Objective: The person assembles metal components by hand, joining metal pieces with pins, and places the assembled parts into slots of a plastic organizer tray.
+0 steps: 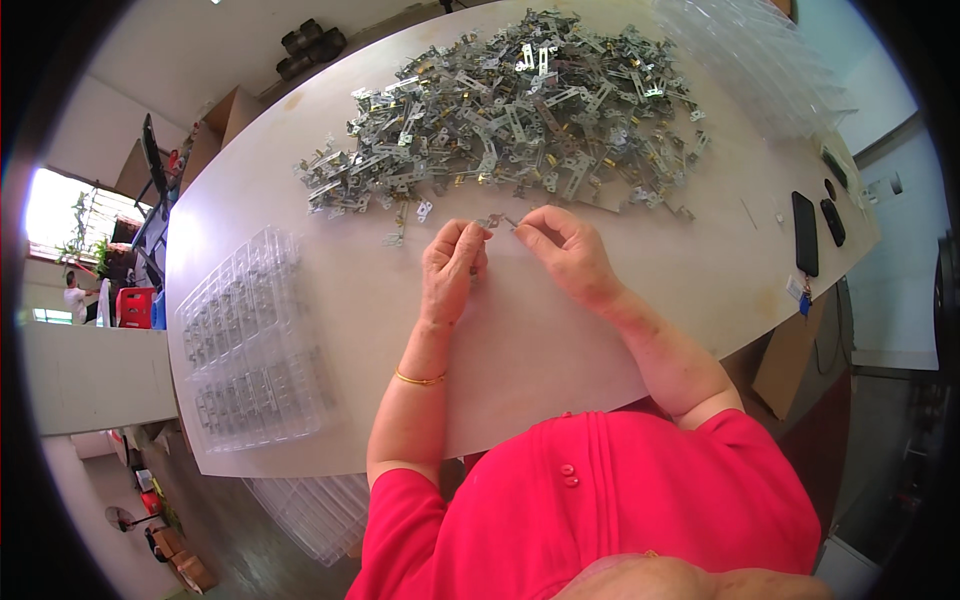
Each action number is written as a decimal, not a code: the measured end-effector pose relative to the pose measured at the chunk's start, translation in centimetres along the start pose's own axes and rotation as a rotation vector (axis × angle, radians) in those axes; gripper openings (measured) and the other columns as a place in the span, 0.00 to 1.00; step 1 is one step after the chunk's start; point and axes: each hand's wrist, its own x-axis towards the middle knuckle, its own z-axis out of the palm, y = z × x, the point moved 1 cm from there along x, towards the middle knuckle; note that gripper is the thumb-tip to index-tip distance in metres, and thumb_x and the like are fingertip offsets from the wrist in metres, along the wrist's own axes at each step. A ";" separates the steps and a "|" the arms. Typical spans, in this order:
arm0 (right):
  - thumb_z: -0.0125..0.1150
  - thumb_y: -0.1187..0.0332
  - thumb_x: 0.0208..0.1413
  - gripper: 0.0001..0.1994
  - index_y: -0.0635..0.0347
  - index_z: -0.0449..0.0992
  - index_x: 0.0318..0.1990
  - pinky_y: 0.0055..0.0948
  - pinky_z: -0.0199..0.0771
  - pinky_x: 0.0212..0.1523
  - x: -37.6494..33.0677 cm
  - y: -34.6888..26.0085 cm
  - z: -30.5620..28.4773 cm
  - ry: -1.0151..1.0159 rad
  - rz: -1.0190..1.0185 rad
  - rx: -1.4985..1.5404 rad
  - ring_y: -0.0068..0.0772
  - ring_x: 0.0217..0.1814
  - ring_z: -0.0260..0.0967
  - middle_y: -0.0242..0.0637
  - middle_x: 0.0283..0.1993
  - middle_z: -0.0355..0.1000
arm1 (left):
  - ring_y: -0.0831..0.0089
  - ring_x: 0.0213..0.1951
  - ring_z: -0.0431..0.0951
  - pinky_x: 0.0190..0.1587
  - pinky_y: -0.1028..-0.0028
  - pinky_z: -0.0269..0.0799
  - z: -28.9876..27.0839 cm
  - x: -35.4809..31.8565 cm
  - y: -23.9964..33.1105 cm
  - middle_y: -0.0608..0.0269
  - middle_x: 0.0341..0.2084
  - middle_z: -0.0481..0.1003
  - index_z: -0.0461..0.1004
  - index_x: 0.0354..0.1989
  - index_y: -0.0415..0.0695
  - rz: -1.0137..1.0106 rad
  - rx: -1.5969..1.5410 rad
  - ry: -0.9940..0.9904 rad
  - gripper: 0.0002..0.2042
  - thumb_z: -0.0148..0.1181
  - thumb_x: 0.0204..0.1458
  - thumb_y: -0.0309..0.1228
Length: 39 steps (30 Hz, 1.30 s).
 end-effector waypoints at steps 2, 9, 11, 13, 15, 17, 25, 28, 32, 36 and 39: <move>0.63 0.69 0.61 0.06 0.62 0.77 0.37 0.21 0.66 0.32 0.0 0.1 0.0 0.000 0.010 0.001 0.14 0.31 0.63 0.26 0.32 0.69 | 0.83 0.21 0.64 0.25 0.82 0.60 0.1 0.0 0.1 0.71 0.19 0.66 0.75 0.37 0.38 0.009 0.066 -0.006 0.13 0.53 0.66 0.36; 0.63 0.69 0.60 0.06 0.63 0.77 0.36 0.22 0.67 0.32 0.2 0.1 -0.1 0.006 -0.044 -0.072 0.16 0.30 0.63 0.28 0.31 0.70 | 0.85 0.23 0.64 0.25 0.83 0.60 0.0 -0.1 -0.1 0.73 0.20 0.67 0.75 0.37 0.38 0.037 0.150 0.013 0.12 0.53 0.66 0.35; 0.63 0.70 0.60 0.06 0.63 0.77 0.36 0.22 0.67 0.32 0.2 0.0 -0.2 0.010 -0.052 -0.101 0.17 0.30 0.63 0.28 0.31 0.70 | 0.85 0.23 0.63 0.25 0.83 0.59 -0.1 -0.1 -0.1 0.73 0.20 0.66 0.75 0.37 0.38 0.135 0.266 0.020 0.12 0.54 0.66 0.35; 0.63 0.69 0.61 0.05 0.62 0.77 0.40 0.21 0.70 0.43 0.2 -0.1 -0.5 -0.046 0.007 -0.111 0.15 0.40 0.69 0.25 0.36 0.74 | 0.86 0.23 0.63 0.25 0.83 0.59 -0.1 0.0 -0.3 0.74 0.21 0.66 0.75 0.36 0.39 0.171 0.292 0.034 0.11 0.54 0.65 0.34; 0.62 0.70 0.62 0.06 0.61 0.77 0.41 0.21 0.70 0.42 0.3 0.2 -0.5 -0.051 0.021 -0.065 0.15 0.39 0.69 0.25 0.36 0.74 | 0.87 0.23 0.62 0.25 0.83 0.58 0.0 0.1 -0.2 0.74 0.21 0.66 0.75 0.36 0.39 0.214 0.314 0.045 0.10 0.54 0.65 0.33; 0.61 0.70 0.62 0.06 0.61 0.76 0.43 0.22 0.71 0.41 0.3 0.3 -0.3 -0.052 0.029 -0.024 0.15 0.39 0.69 0.25 0.36 0.74 | 0.87 0.25 0.62 0.27 0.82 0.59 -0.3 -0.2 0.1 0.74 0.22 0.67 0.75 0.34 0.40 0.228 0.510 0.022 0.08 0.56 0.64 0.31; 0.55 0.71 0.65 0.10 0.65 0.74 0.50 0.22 0.75 0.39 0.7 0.9 -0.8 -0.239 0.216 0.296 0.17 0.36 0.69 0.28 0.37 0.72 | 0.83 0.25 0.62 0.28 0.79 0.61 0.5 -0.6 0.3 0.72 0.21 0.67 0.74 0.33 0.39 0.316 0.545 -0.023 0.06 0.59 0.61 0.29; 0.54 0.70 0.66 0.11 0.64 0.75 0.51 0.23 0.75 0.40 0.9 0.8 -1.1 -0.278 0.265 0.331 0.18 0.36 0.70 0.28 0.38 0.72 | 0.82 0.23 0.62 0.26 0.78 0.61 0.9 -0.5 0.7 0.69 0.20 0.67 0.74 0.33 0.39 0.327 0.558 -0.032 0.06 0.60 0.60 0.28; 0.55 0.67 0.66 0.09 0.60 0.76 0.47 0.24 0.74 0.43 1.0 1.0 -1.5 -0.303 0.362 0.442 0.18 0.38 0.70 0.28 0.39 0.74 | 0.81 0.22 0.63 0.26 0.78 0.61 1.0 -0.6 0.7 0.68 0.19 0.68 0.74 0.33 0.40 0.386 0.604 -0.055 0.06 0.60 0.60 0.28; 0.60 0.64 0.63 0.07 0.57 0.76 0.41 0.23 0.73 0.42 1.2 1.0 -1.6 -0.339 0.334 0.390 0.17 0.38 0.68 0.27 0.36 0.73 | 0.76 0.20 0.65 0.24 0.75 0.62 1.5 -1.0 0.7 0.64 0.19 0.69 0.75 0.32 0.40 0.425 0.630 -0.097 0.04 0.60 0.58 0.26; 0.61 0.63 0.63 0.07 0.56 0.76 0.40 0.24 0.73 0.42 1.1 1.4 -1.5 -0.296 0.293 0.505 0.17 0.39 0.68 0.26 0.36 0.73 | 0.71 0.19 0.67 0.24 0.74 0.64 2.2 -1.2 1.1 0.60 0.19 0.70 0.75 0.32 0.40 0.509 0.725 -0.152 0.03 0.61 0.56 0.26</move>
